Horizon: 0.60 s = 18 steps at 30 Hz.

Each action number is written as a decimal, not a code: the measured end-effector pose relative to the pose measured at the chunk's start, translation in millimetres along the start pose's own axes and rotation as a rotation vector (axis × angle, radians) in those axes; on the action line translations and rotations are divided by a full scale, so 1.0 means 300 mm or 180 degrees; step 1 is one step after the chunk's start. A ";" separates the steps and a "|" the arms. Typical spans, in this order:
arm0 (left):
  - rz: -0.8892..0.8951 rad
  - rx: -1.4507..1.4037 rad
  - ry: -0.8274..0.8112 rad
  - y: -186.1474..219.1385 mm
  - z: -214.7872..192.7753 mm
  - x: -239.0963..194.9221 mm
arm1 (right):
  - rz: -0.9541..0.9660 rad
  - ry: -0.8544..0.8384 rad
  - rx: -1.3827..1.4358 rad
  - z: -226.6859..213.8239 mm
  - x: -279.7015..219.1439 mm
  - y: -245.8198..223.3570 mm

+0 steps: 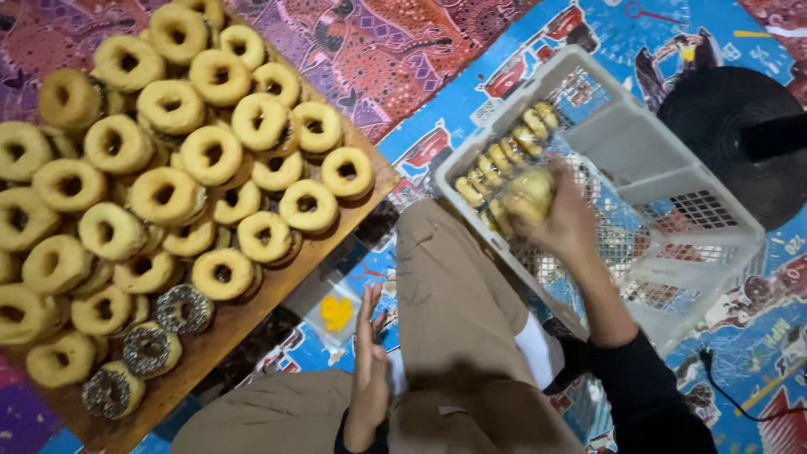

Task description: The person sits on the floor and individually wraps doughnuts in clear plastic bags. They pick doughnuts from a wooden board, place them into bags, and then transfer the wrapped items into a white plastic crate.

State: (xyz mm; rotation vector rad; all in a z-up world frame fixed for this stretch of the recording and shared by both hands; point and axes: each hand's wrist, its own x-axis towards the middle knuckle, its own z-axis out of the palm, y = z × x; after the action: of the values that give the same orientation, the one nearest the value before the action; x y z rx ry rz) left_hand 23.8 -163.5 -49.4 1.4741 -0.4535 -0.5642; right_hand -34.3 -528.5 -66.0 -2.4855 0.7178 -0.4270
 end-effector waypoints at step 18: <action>-0.1009 0.0925 0.2048 -0.249 -0.341 -0.232 | -0.0386 0.0183 -0.1640 0.369 0.093 0.336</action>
State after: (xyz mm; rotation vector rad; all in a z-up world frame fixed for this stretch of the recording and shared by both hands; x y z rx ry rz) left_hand 25.0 -40.7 -125.8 1.9191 0.2179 -0.2434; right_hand -5.4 -575.0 -208.3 -3.0224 0.7792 -0.3960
